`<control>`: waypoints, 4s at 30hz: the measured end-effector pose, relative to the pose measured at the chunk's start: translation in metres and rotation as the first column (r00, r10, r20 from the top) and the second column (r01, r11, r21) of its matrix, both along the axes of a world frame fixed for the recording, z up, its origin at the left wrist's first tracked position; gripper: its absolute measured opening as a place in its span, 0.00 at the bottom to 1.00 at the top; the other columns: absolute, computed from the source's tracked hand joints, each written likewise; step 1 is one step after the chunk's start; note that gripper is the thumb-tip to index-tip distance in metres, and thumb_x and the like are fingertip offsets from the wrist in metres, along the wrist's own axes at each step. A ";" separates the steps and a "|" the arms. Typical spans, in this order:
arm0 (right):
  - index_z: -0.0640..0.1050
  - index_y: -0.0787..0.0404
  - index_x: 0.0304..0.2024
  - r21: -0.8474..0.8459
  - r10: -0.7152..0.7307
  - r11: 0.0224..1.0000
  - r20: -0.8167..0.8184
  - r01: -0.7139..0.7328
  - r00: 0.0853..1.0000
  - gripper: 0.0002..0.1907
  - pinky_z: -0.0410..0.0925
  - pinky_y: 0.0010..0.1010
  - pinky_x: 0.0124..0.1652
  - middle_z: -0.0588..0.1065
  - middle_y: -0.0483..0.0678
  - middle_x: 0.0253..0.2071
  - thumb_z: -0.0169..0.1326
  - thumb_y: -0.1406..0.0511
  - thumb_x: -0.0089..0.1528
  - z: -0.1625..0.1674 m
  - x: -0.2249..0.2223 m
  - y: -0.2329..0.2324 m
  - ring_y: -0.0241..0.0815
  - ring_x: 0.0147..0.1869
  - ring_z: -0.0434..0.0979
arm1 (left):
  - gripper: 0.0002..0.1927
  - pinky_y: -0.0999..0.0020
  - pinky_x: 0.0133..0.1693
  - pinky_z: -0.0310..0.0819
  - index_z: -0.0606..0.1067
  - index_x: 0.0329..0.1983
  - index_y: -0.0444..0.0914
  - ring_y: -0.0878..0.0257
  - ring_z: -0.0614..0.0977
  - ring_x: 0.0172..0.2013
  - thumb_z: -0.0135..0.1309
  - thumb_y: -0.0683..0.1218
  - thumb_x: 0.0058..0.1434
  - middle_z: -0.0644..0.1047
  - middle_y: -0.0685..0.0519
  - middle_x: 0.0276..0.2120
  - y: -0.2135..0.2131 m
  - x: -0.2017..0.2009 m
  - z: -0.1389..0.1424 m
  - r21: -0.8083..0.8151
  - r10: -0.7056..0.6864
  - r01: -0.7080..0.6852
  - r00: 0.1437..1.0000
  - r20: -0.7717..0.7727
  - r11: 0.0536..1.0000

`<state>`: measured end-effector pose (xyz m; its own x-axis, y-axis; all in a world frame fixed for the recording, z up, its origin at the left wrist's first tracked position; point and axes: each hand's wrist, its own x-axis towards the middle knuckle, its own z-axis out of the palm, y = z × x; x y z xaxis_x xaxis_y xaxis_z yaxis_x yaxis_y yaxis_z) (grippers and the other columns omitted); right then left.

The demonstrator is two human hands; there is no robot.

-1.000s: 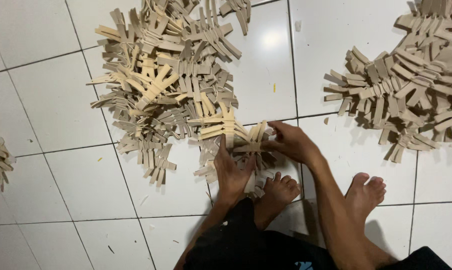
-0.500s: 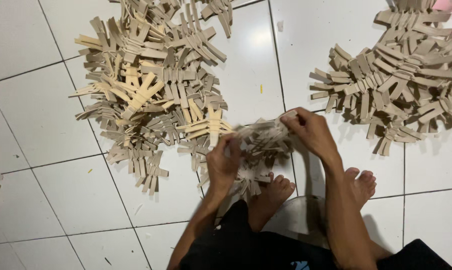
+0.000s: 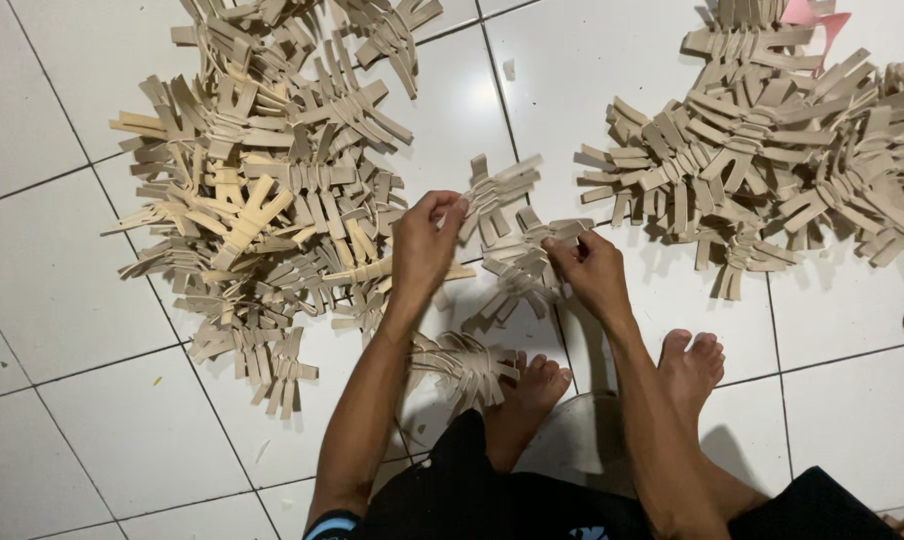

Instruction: The person sits on a tiled floor and gathers scattered small wooden pieces into piles. They repeatedly pick up handfuls of pieces, separate them, and place them into growing stacks. A hammer and scissors are visible nearby but not used.

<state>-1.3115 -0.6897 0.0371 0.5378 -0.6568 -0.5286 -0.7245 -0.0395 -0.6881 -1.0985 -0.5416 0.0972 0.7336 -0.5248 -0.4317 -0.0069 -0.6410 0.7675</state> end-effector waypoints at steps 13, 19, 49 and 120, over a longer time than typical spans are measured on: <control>0.79 0.69 0.46 0.465 -0.145 0.885 0.295 -0.009 0.944 0.21 0.74 0.29 0.40 0.82 0.51 0.38 0.66 0.62 0.56 0.008 -0.014 -0.008 0.38 0.38 0.81 | 0.19 0.78 0.28 0.80 0.78 0.51 0.30 0.73 0.79 0.24 0.55 0.52 0.69 0.76 0.53 0.24 0.002 -0.006 -0.053 -0.229 0.202 -0.246 0.958 -0.202 0.942; 0.77 0.69 0.46 0.622 -0.505 0.758 0.373 0.194 0.778 0.15 0.74 0.28 0.42 0.81 0.50 0.39 0.63 0.65 0.61 0.003 -0.018 -0.015 0.36 0.40 0.80 | 0.18 0.73 0.17 0.53 0.80 0.50 0.34 0.72 0.62 0.13 0.53 0.52 0.70 0.72 0.55 0.17 0.000 -0.034 -0.043 -0.112 0.135 -0.158 0.972 -0.193 0.981; 0.65 0.70 0.67 -0.078 -0.698 0.578 0.468 0.812 0.542 0.33 0.70 0.32 0.59 0.74 0.59 0.63 0.63 0.65 0.65 0.066 -0.170 -0.130 0.45 0.65 0.76 | 0.18 0.63 0.50 0.82 0.76 0.52 0.30 0.56 0.86 0.49 0.46 0.49 0.71 0.83 0.41 0.46 -0.005 -0.109 -0.019 -0.314 -0.057 -0.136 0.843 -0.535 0.940; 0.84 0.59 0.45 0.032 0.293 0.955 0.058 -0.295 0.954 0.17 0.73 0.34 0.44 0.84 0.49 0.37 0.66 0.57 0.57 0.076 0.031 -0.011 0.40 0.42 0.83 | 0.40 0.48 0.64 0.67 0.53 0.73 0.34 0.46 0.74 0.62 0.56 0.43 0.59 0.71 0.37 0.64 0.029 -0.035 0.001 -0.277 -0.339 0.281 0.921 -0.192 0.919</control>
